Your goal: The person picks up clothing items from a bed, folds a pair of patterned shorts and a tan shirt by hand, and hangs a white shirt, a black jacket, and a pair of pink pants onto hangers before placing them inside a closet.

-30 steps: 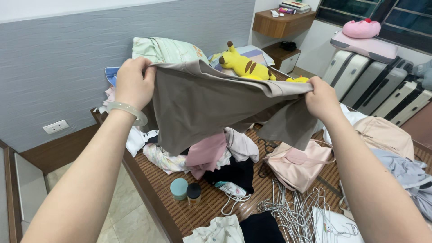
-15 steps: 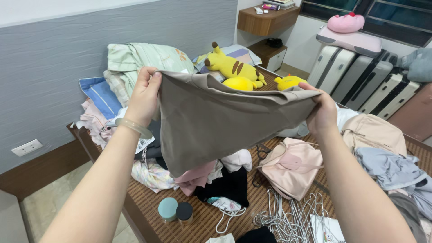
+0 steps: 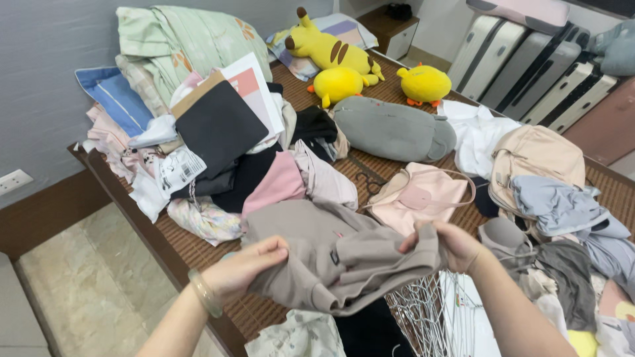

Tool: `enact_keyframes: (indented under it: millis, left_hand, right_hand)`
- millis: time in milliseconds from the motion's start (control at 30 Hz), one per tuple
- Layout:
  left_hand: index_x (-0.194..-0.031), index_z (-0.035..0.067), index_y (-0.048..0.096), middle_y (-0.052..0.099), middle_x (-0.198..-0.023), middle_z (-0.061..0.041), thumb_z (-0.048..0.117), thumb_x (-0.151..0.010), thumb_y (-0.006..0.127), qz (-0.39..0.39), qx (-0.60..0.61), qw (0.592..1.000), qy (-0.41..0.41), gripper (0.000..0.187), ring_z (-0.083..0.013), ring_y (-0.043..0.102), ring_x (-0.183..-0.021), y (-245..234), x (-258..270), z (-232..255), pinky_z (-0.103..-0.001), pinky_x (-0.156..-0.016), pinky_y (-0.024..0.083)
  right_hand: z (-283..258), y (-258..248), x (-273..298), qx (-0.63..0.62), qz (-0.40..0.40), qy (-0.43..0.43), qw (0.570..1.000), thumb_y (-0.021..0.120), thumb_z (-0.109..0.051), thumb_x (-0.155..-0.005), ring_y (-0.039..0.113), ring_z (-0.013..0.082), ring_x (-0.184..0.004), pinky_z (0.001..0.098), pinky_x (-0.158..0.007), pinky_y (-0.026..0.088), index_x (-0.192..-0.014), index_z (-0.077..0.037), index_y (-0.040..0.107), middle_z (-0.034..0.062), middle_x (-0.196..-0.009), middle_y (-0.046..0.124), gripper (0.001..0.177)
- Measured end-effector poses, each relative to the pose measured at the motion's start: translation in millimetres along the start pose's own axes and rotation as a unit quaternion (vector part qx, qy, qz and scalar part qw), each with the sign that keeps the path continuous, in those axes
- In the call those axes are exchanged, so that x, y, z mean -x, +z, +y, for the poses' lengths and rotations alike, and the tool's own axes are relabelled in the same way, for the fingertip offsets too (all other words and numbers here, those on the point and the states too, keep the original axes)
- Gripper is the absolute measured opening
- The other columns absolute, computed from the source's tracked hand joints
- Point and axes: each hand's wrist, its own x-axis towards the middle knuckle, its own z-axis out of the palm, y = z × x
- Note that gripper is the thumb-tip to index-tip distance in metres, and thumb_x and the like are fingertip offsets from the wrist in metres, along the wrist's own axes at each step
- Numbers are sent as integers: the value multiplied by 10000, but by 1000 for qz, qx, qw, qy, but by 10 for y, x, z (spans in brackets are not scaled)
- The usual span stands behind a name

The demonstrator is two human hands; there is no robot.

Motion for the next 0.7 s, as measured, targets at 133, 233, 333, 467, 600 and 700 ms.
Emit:
enact_keyframes:
  millis: [133, 233, 333, 467, 600, 700]
  left_hand:
    - [-997, 126, 599, 561, -920, 88, 291, -1018, 571, 69, 15, 996, -50, 169, -3, 519, -864, 37, 201, -817, -224, -763, 463]
    - [-987, 150, 596, 516, -838, 108, 303, -1011, 576, 155, 5, 986, -66, 156, 0, 461, -760, 62, 313, -1182, -235, -664, 391]
    - [-977, 145, 618, 451, -727, 94, 325, -1009, 586, 219, -97, 970, -37, 186, -41, 375, -618, 45, 431, -1364, -262, -546, 309]
    - [-980, 97, 619, 522, -730, 42, 304, -994, 601, 335, -232, 908, 100, 208, -68, 468, -658, 55, 557, -1417, -289, -597, 425]
    - [-995, 43, 616, 608, -805, -77, 272, -985, 616, 429, -320, 824, 186, 229, -184, 576, -718, 131, 747, -1335, -339, -669, 485]
    - [-1009, 25, 597, 637, -858, -142, 252, -999, 621, 439, -415, 769, 210, 229, -275, 600, -757, 267, 953, -1290, -381, -712, 487]
  right_hand:
    - [748, -59, -21, 30, -36, 87, 995, 460, -432, -969, 736, 306, -951, 447, -873, 601, -1096, 104, 720, 216, -1060, 764, 610]
    - [1078, -116, -148, -2, 21, 45, 999, 469, -356, -917, 731, 303, -991, 474, -906, 582, -991, 8, 717, 175, -1086, 772, 447]
    - [1284, -242, -358, -43, 122, -105, 986, 520, -205, -909, 698, 265, -957, 461, -874, 553, -896, -100, 638, 102, -1067, 736, 159]
    - [1267, -456, -578, 8, 206, -255, 945, 575, -164, -938, 572, 152, -841, 335, -747, 453, -909, -109, 642, 17, -922, 626, 92]
    - [1065, -370, -350, 195, 258, -286, 902, 598, -189, -993, 454, 132, -676, 300, -583, 325, -871, -49, 664, 20, -762, 552, 197]
    - [1038, -149, -61, 238, 298, -335, 861, 608, -157, -968, 458, 86, -598, 249, -531, 340, -946, -84, 723, 0, -705, 571, 138]
